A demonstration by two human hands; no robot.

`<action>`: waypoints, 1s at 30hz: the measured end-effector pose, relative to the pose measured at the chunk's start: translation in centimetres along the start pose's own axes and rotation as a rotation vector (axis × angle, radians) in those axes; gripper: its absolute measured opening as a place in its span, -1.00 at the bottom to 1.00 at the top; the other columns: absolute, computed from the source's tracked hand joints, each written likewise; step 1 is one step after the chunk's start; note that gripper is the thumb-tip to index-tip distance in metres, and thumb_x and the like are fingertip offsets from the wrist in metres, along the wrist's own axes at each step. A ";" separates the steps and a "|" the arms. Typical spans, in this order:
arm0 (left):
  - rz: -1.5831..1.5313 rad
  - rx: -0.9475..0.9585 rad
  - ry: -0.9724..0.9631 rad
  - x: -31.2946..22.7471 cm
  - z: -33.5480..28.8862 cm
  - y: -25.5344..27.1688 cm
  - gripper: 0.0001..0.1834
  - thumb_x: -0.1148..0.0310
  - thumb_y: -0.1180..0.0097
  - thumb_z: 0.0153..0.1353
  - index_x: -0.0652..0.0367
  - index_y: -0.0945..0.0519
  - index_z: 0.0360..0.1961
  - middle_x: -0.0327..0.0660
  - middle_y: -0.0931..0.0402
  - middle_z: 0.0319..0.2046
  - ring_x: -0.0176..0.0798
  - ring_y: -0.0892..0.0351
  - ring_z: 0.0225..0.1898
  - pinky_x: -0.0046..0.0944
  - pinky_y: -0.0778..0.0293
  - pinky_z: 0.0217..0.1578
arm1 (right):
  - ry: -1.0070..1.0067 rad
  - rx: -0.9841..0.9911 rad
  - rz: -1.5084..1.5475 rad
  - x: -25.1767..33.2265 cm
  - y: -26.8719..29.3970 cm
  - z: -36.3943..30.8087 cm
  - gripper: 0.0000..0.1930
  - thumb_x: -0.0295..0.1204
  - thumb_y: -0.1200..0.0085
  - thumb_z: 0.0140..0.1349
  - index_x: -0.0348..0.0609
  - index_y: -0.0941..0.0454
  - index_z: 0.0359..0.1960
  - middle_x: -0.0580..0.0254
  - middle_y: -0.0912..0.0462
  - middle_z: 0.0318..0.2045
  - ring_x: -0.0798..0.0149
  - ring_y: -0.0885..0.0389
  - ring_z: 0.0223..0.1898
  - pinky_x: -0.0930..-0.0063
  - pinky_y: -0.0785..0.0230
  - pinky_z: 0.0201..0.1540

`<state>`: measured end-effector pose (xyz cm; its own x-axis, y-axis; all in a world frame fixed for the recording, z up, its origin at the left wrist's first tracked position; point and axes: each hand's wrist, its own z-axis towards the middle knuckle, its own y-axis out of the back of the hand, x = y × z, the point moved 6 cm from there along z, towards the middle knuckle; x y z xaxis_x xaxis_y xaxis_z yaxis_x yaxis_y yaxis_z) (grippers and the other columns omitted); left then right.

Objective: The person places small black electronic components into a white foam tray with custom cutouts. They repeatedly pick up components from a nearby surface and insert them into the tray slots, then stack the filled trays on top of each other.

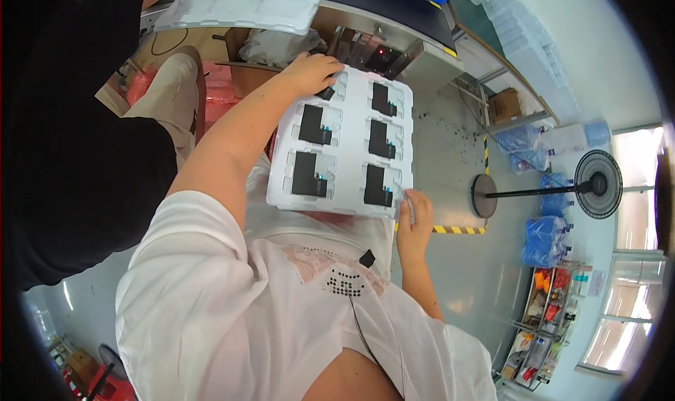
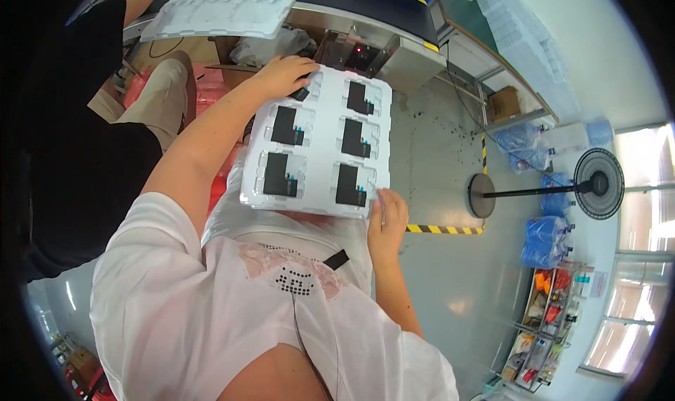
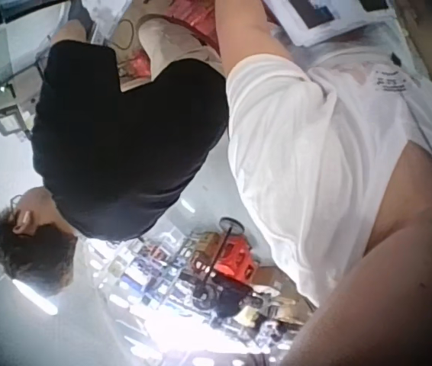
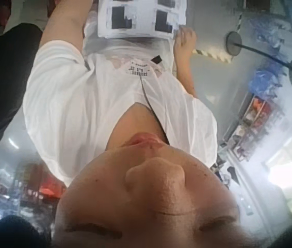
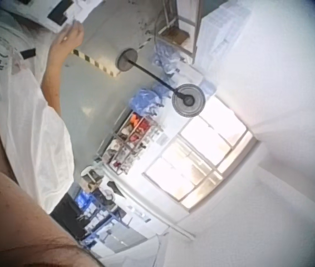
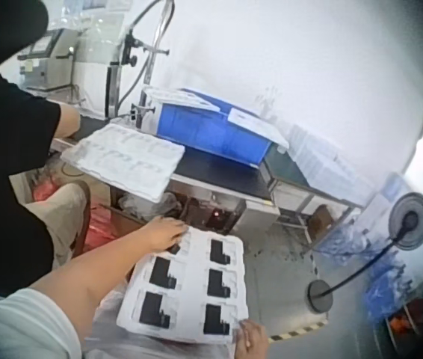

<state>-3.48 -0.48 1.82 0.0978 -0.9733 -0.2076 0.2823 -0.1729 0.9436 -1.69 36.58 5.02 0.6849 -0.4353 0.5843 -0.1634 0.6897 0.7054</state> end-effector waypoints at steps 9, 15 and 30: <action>0.227 -0.355 0.110 -0.5 -2.0 1.8 -0.80 0.21 -0.13 0.12 0.12 -0.60 -0.44 -0.24 -0.50 -0.37 -0.15 -0.48 -0.19 -0.07 -0.29 -0.19 | -0.105 -0.020 -0.100 -1.3 0.4 -0.4 -0.77 -0.46 -0.01 0.25 -0.28 -0.51 -0.10 0.00 -0.42 -0.03 0.04 -0.39 0.03 0.28 -0.25 0.07; 0.188 -0.426 0.135 -1.3 -2.1 2.1 -0.78 0.23 -0.14 0.10 0.17 -0.61 -0.42 -0.18 -0.47 -0.33 -0.09 -0.44 -0.19 -0.05 -0.29 -0.22 | -0.202 -0.072 -0.154 0.6 -1.1 3.8 -0.62 -0.40 -0.03 0.24 -0.32 -0.41 0.06 -0.09 -0.36 0.01 -0.04 -0.35 0.06 0.24 -0.22 0.10; 0.076 0.226 -0.068 -2.8 -3.0 3.4 -0.38 0.10 -0.32 -0.08 0.22 -0.48 -0.03 -0.07 -0.37 -0.05 -0.01 -0.33 0.06 0.04 -0.29 -0.01 | -0.350 -0.043 -0.274 -2.6 -3.0 0.9 -0.54 -0.27 -0.09 0.20 -0.27 -0.42 0.08 0.00 -0.42 -0.28 0.01 -0.44 -0.25 0.19 -0.30 -0.16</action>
<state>0.04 2.08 4.85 0.0438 -0.9914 -0.1232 0.0551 -0.1207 0.9912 -3.64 35.15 1.71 0.4155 -0.7703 0.4837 0.0257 0.5416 0.8403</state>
